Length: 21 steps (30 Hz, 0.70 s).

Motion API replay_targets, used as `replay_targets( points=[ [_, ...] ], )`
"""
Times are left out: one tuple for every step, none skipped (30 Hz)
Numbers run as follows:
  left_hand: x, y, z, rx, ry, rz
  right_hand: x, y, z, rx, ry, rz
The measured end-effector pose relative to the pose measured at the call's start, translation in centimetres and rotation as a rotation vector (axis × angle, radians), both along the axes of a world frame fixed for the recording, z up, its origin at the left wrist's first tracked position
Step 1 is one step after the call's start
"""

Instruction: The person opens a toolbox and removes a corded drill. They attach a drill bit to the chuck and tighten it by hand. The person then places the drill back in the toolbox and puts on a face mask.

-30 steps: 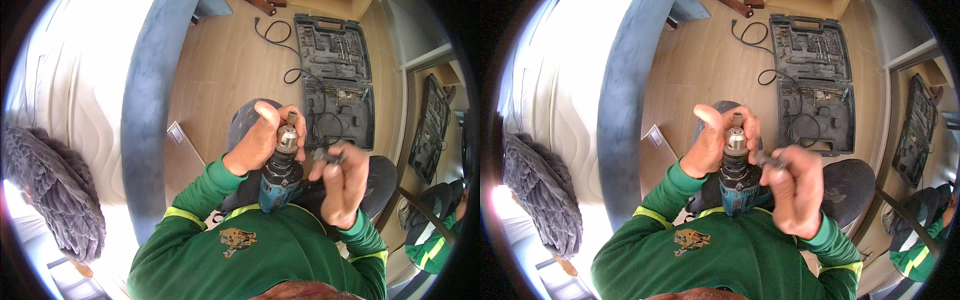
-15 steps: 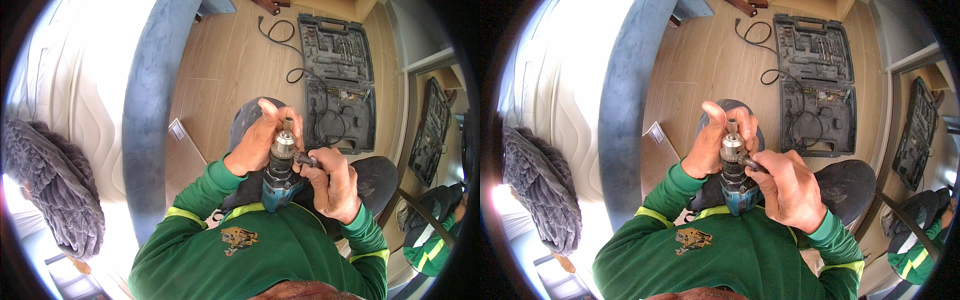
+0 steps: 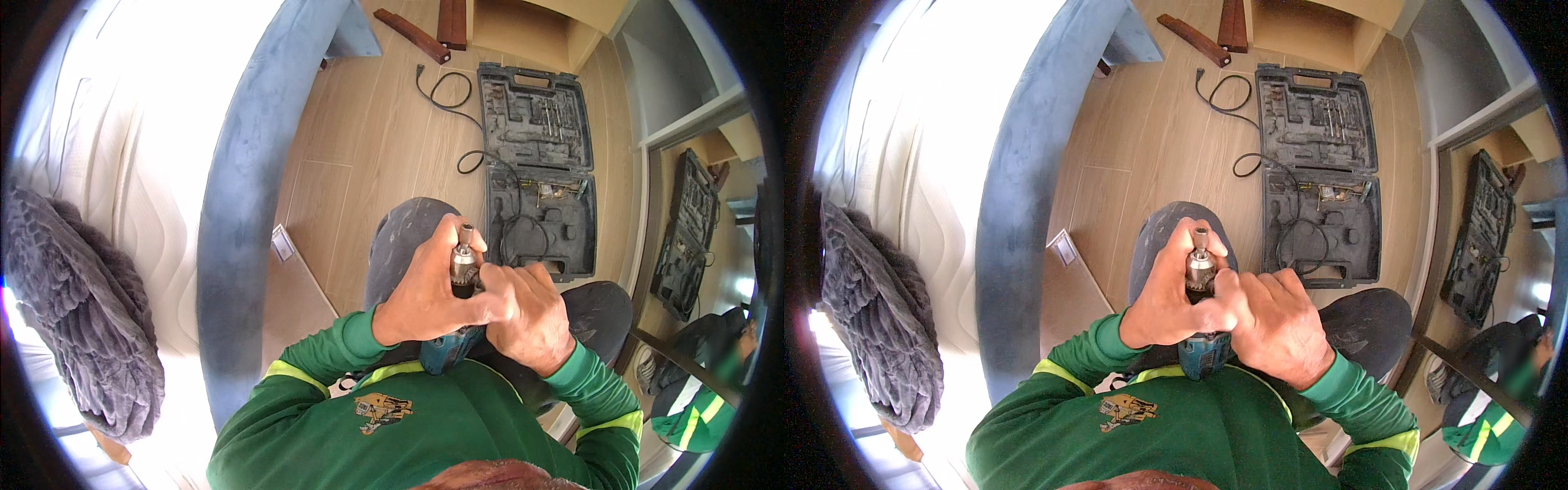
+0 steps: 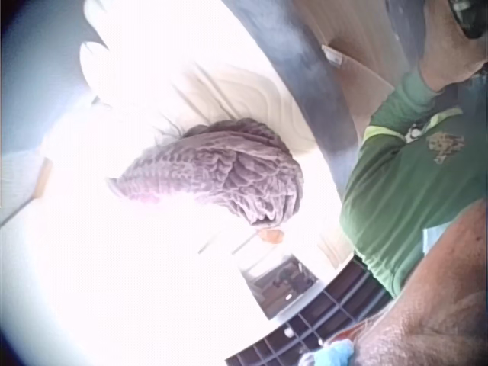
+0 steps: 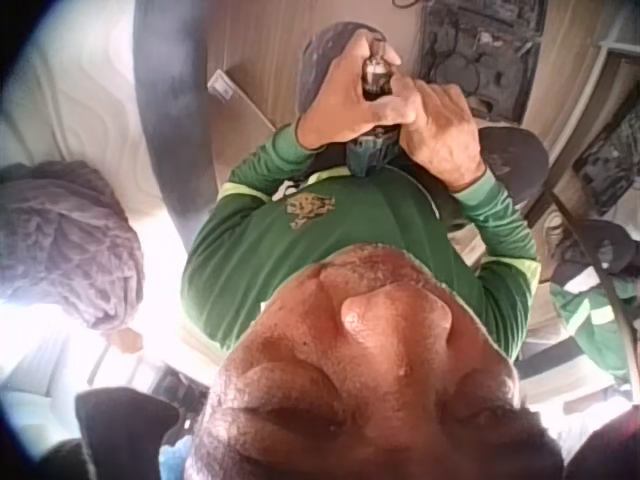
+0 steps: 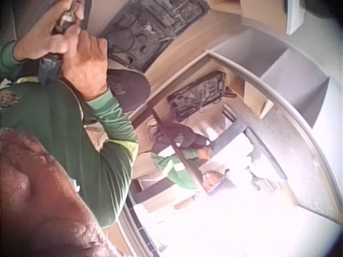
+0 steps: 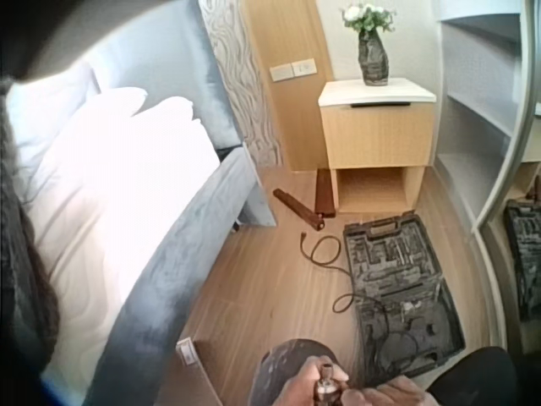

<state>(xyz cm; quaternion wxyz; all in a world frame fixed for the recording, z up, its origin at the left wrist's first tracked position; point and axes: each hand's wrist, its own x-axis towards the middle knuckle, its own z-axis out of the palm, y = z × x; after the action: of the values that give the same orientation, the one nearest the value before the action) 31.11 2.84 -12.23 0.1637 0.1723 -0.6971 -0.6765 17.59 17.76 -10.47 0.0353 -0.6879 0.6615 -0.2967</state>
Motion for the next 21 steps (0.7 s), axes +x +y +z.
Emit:
replay_targets(
  points=[
    [0.0,-0.1,0.1,-0.012,-0.015,0.002,-0.2,0.0,0.3,0.051,-0.115,-0.019],
    [0.0,-0.2,0.2,-0.025,-0.031,0.004,-0.4,0.0,0.9,0.102,-0.230,-0.038],
    [0.0,-0.3,0.3,-0.036,-0.047,0.007,-0.7,0.0,1.6,0.154,-0.346,-0.056],
    [-0.2,-0.2,0.8,-0.080,-0.042,0.001,-1.6,-0.1,2.7,0.201,-0.447,0.021],
    [-0.4,0.1,1.5,-0.120,-0.035,-0.007,-3.0,-0.2,4.3,0.251,-0.546,0.096],
    [-0.3,0.4,1.9,-0.161,-0.036,-0.003,-4.4,-0.6,5.3,0.304,-0.650,0.185],
    [-0.7,0.6,1.8,-0.150,0.013,-0.009,-6.1,-0.9,5.9,0.372,-0.802,0.179],
    [-0.8,0.9,1.9,-0.133,-0.008,-0.027,-5.8,-1.0,5.6,0.308,-0.914,-0.002],
    [-0.8,1.2,2.1,-0.116,-0.027,-0.046,-5.3,-1.7,4.7,0.258,-0.990,-0.018],
    [-1.4,1.4,2.2,-0.092,-0.030,-0.087,-4.9,-2.3,4.0,0.202,-1.052,-0.062],
    [-1.5,1.5,2.6,-0.086,-0.025,-0.105,-4.2,-2.7,3.4,0.262,-1.083,0.061],
    [-1.6,1.7,2.0,-0.211,0.066,-0.084,-3.4,-2.7,3.0,0.324,-1.109,0.184],
    [-1.5,1.9,1.8,-0.207,0.085,-0.085,-2.4,-2.5,2.7,0.364,-1.192,0.143],
    [-1.4,1.9,1.7,-0.202,0.106,-0.087,-2.5,-2.7,2.9,0.384,-1.214,0.162],
    [-1.5,1.8,1.7,-0.176,0.107,-0.090,-2.8,-2.9,3.2,0.403,-1.235,0.179],
    [-1.5,1.7,1.7,-0.151,0.107,-0.097,-2.8,-3.0,3.4,0.420,-1.259,0.194],
    [-1.5,1.7,1.7,-0.126,0.106,-0.105,-3.2,-3.0,3.7,0.421,-1.237,0.220],
    [-1.4,1.8,1.7,-0.142,0.101,-0.110,-3.1,-2.9,3.6,0.416,-1.219,0.200],
    [-1.4,1.9,1.6,-0.158,0.103,-0.120,-2.8,-2.5,3.3,0.406,-1.196,0.174],
    [-1.4,1.9,1.6,-0.172,0.103,-0.127,-2.4,-2.0,3.1,0.401,-1.173,0.149],
    [-1.6,1.9,1.7,-0.124,0.078,-0.169,-1.9,-1.4,2.7,0.326,-1.258,0.126]
  ],
)
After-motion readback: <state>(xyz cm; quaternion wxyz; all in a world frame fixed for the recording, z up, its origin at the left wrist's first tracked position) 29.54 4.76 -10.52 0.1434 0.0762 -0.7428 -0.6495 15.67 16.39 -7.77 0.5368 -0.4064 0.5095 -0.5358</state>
